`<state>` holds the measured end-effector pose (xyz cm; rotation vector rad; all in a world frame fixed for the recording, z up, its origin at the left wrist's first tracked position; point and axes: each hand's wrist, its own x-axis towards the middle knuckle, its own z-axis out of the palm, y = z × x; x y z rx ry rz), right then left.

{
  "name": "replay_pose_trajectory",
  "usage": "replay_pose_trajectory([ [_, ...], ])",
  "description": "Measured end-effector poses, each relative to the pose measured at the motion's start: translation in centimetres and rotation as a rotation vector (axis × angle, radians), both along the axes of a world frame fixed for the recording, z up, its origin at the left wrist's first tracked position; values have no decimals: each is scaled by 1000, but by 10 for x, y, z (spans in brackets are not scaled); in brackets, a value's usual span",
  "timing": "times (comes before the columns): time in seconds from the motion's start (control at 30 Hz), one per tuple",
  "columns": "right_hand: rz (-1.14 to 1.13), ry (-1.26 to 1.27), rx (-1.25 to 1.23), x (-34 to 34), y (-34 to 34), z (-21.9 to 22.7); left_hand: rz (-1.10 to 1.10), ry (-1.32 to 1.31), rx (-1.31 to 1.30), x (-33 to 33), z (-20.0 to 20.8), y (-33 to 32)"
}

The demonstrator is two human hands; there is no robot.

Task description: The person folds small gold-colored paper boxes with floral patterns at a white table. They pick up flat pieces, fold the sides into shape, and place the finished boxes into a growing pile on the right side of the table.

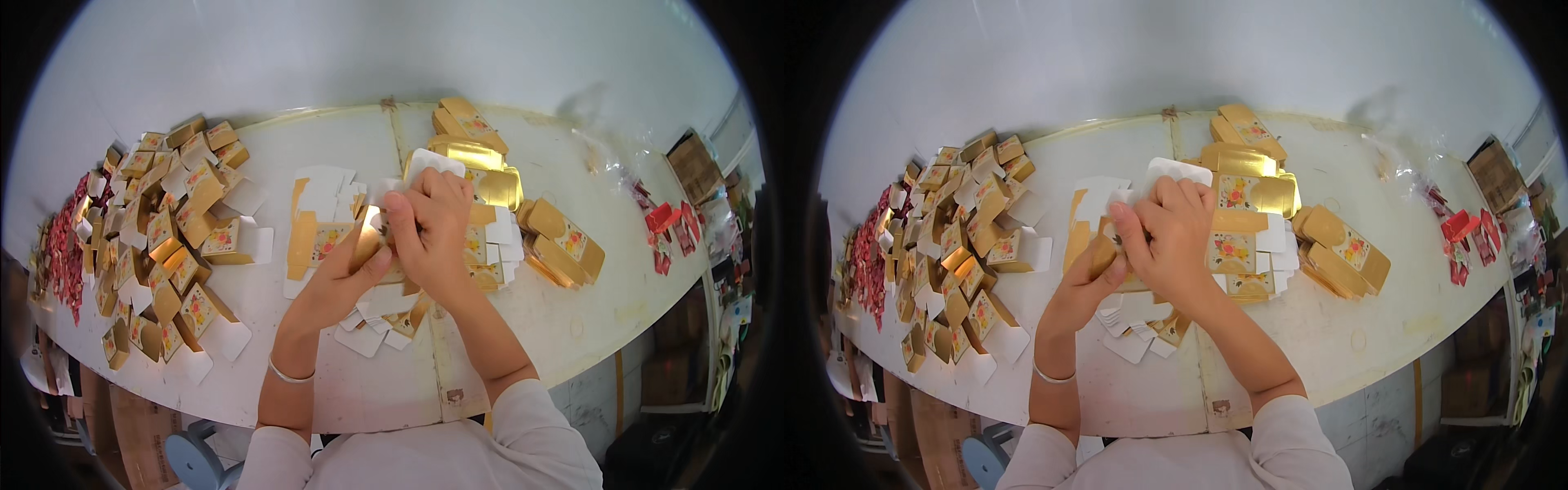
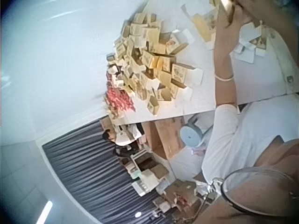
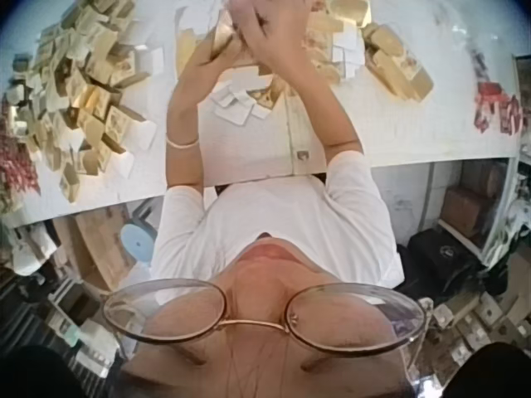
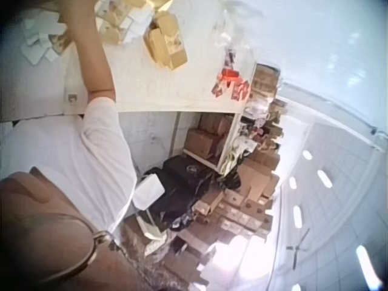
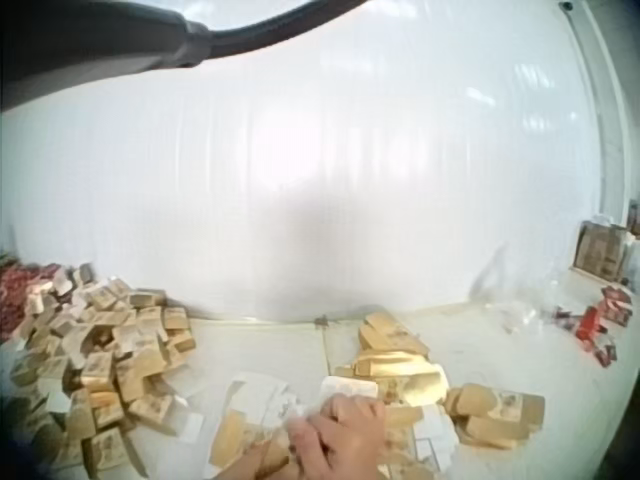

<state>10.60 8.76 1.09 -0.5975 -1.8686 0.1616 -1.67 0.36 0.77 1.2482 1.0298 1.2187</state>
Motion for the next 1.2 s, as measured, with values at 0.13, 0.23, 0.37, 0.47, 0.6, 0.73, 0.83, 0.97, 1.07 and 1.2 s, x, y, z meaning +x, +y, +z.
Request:
replay_pose_trajectory([
  [0.13,49,89,73,-8,-8,0,55,-261,-45,6,-2,-8],
  [0.23,222,144,140,-7,-16,1,-66,-431,-100,-8,-7,-3],
  [0.37,374,382,50,6,-15,7,41,-294,-30,-17,-13,3],
  [0.47,570,702,-470,3,-15,18,275,-250,244,-4,-4,4],
  [0.6,826,858,-1340,3,-16,21,376,-101,599,7,-7,9],
  [0.73,1023,777,-1421,6,-7,6,447,7,873,5,-18,17],
  [0.83,1239,740,-1377,11,-5,10,553,262,913,1,-19,14],
  [0.97,1204,620,-1428,9,-5,14,437,303,700,-7,-6,4],
  [1.07,984,730,-1305,4,-7,8,292,213,488,-9,-2,-1],
  [1.2,803,697,-1431,0,0,-5,237,150,274,-6,5,-4],
])
